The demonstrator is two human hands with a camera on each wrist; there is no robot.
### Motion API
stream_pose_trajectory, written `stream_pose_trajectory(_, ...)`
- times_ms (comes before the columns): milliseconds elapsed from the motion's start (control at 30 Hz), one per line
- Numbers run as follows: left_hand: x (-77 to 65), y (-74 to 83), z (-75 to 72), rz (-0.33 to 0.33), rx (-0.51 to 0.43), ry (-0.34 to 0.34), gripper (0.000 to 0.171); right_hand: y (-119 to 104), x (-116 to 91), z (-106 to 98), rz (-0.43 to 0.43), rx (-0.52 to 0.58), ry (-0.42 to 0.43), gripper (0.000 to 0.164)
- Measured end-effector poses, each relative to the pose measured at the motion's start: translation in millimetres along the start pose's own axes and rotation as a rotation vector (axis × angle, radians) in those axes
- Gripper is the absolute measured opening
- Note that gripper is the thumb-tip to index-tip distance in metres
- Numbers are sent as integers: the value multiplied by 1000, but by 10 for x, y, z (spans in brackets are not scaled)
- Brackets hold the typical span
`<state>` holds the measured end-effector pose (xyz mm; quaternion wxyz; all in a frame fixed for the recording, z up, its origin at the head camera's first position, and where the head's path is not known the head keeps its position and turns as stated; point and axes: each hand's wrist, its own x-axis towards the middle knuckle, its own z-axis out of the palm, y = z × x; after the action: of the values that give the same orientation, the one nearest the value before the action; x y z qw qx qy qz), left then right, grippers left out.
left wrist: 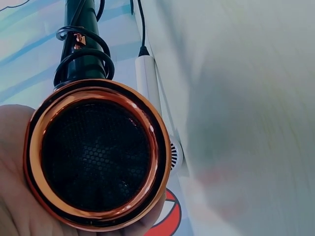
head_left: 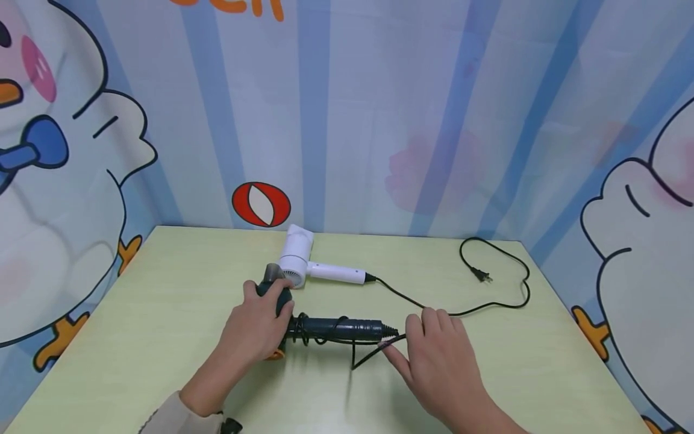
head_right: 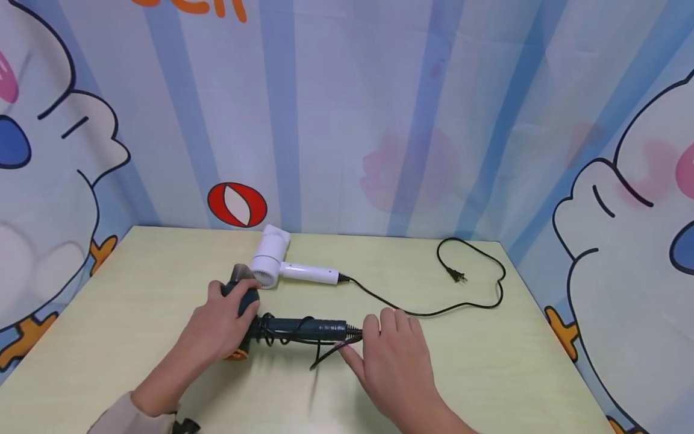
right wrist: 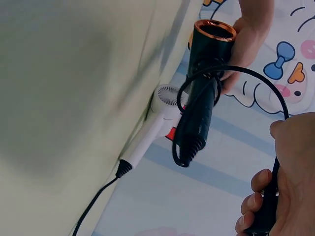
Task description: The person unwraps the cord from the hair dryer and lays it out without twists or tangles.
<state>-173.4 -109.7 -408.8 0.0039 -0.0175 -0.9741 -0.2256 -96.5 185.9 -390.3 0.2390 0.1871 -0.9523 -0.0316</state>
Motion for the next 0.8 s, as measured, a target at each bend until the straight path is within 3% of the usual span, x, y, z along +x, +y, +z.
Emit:
stream_pose_trajectory(333, 17, -22, -66, 13, -22, 48, 43, -72, -146, 125, -27, -42, -100, 54)
stream_pose_trajectory(800, 36, -28, -122, -10, -29, 62, 47, -120, -227, 251, -32, -84, -216, 56)
